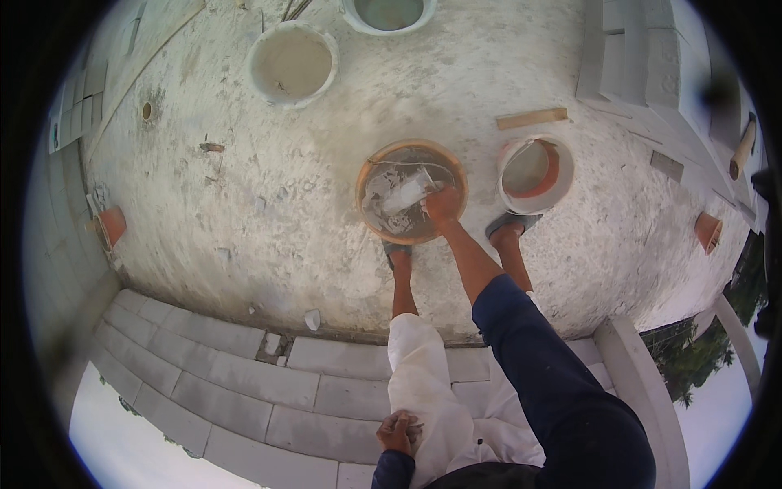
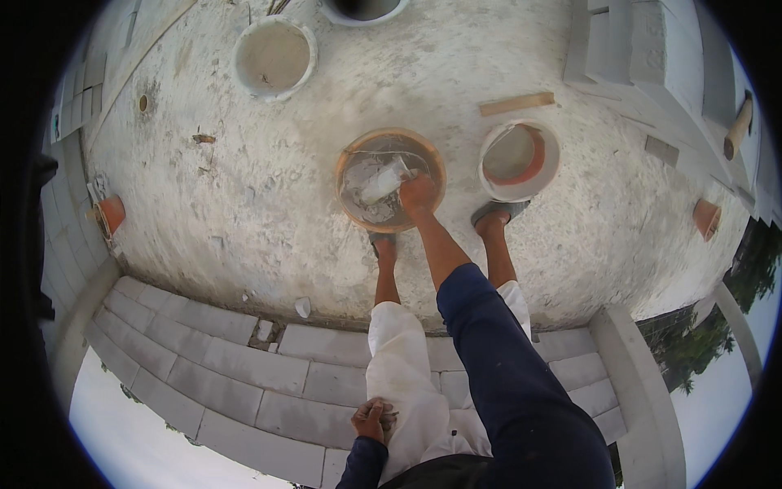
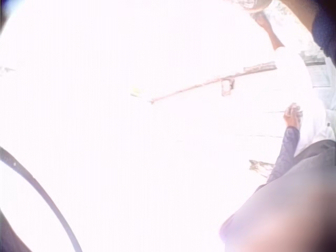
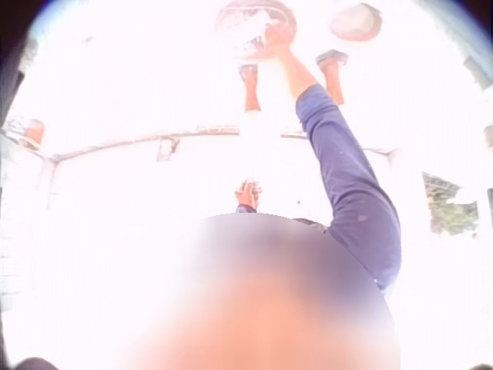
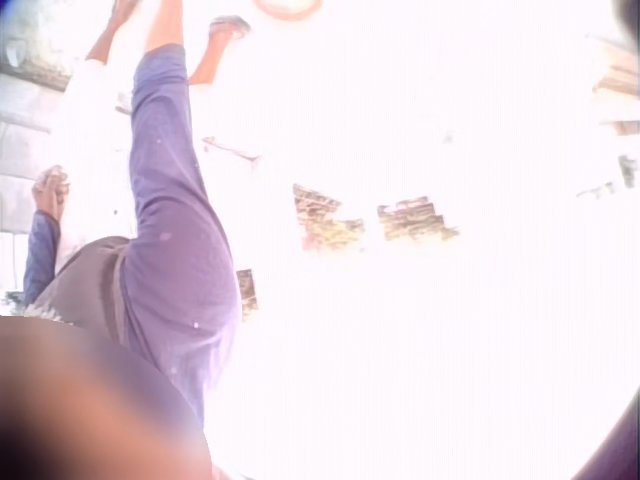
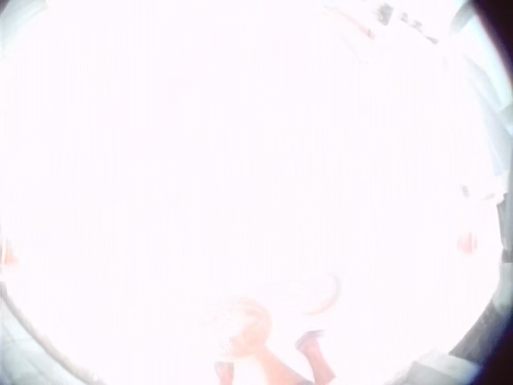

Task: The person uses a hammer to chip away loose material from a white tiled wall on a rooftop. They then pour water from a small container onto the wall surface to clean it.

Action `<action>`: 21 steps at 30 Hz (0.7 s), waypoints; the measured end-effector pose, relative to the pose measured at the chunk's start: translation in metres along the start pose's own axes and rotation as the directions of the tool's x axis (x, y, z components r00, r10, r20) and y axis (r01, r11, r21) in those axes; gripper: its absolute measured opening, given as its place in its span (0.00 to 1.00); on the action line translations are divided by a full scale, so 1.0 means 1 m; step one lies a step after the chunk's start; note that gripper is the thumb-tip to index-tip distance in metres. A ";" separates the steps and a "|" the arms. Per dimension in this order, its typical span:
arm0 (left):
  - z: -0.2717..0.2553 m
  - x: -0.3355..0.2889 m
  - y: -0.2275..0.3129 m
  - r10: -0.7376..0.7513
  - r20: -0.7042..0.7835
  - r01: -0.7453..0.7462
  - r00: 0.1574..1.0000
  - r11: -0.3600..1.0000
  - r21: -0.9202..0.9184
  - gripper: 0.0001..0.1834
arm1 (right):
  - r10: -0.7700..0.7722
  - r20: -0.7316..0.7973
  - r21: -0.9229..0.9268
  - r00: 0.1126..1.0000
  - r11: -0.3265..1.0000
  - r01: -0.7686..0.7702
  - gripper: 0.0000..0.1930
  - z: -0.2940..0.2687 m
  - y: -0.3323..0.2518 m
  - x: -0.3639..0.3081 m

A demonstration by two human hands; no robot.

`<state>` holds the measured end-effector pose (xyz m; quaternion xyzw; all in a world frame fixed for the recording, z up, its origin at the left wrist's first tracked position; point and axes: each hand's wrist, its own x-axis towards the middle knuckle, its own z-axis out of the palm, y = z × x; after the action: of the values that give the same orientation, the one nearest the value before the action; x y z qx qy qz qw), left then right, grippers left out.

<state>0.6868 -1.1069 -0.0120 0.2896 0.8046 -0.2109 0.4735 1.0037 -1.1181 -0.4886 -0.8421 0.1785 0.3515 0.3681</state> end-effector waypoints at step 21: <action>0.015 0.058 0.095 0.384 0.295 -0.479 0.875 0.775 0.412 0.11 | -0.618 0.080 -0.265 0.782 0.743 0.614 0.15 -0.182 0.027 -0.245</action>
<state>0.7373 -1.0298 -0.0758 0.5517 0.5897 -0.3129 0.5000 0.9037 -1.2612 -0.2376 -0.8987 -0.1578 0.2262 0.3411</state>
